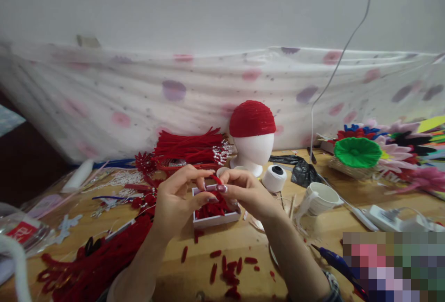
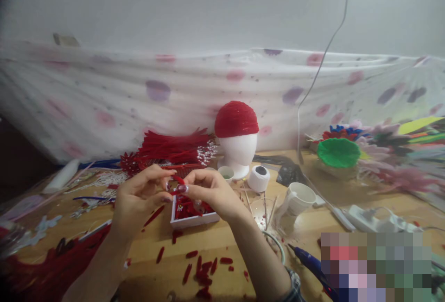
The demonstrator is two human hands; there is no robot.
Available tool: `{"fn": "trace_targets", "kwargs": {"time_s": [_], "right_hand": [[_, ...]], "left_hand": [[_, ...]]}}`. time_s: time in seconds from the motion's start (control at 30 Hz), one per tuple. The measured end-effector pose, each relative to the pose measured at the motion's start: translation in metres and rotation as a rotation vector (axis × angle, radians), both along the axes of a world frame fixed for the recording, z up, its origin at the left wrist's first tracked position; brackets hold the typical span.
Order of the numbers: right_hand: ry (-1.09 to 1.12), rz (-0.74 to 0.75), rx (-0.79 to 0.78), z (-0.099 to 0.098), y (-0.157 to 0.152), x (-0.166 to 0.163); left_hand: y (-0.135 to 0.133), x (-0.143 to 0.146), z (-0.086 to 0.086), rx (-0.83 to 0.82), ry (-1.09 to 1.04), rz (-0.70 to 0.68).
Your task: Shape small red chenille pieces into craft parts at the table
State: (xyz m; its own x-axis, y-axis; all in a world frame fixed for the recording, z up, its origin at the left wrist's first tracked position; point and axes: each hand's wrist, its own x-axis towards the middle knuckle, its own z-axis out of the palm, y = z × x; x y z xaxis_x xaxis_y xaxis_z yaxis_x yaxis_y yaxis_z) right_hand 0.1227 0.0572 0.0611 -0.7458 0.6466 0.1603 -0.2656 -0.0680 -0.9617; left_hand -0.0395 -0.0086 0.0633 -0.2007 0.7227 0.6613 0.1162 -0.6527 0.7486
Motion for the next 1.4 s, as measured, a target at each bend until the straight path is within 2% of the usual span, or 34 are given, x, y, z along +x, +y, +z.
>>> {"fn": "trace_targets", "kwargs": {"time_s": [0.13,0.23,0.3,0.47,0.53,0.63,0.87,1.0,1.1,1.23,1.3,1.4], "right_hand": [[0.005,0.024,-0.010,0.003,-0.012,-0.004],[-0.010,0.031,0.070,0.007,-0.020,-0.004],[-0.049,-0.042,0.239,0.011,-0.025,-0.003],[-0.181,-0.394,0.987,0.017,-0.033,0.000],[-0.216,-0.467,1.147,0.015,-0.034,0.000],[-0.245,-0.521,1.256,0.010,-0.033,0.000],[-0.152,-0.509,1.378,0.006,-0.033,0.001],[-0.223,-0.453,1.349,0.015,-0.029,0.012],[-0.493,-0.221,1.250,0.023,-0.025,0.025],[-0.901,0.113,1.036,0.024,-0.020,0.037],[-1.011,0.116,1.005,0.021,-0.017,0.039],[-1.099,-0.116,1.060,0.014,-0.008,0.040]], "left_hand": [[0.003,0.003,-0.005,0.102,-0.133,0.013],[0.002,0.005,-0.009,0.097,-0.185,0.010],[0.001,0.006,-0.010,0.082,-0.201,-0.010],[0.000,0.009,-0.006,0.041,-0.281,-0.016],[0.000,0.010,-0.005,0.031,-0.300,-0.016],[0.001,0.011,-0.005,0.024,-0.298,-0.029],[0.002,0.010,-0.008,-0.004,-0.282,-0.072],[0.005,0.004,-0.007,-0.118,-0.164,-0.070],[0.013,-0.005,-0.007,-0.306,0.065,0.041],[0.032,-0.013,-0.026,-0.499,0.609,0.126],[0.043,-0.012,-0.043,-0.543,0.875,0.137],[0.055,-0.004,-0.068,-0.565,1.054,0.154]]}}
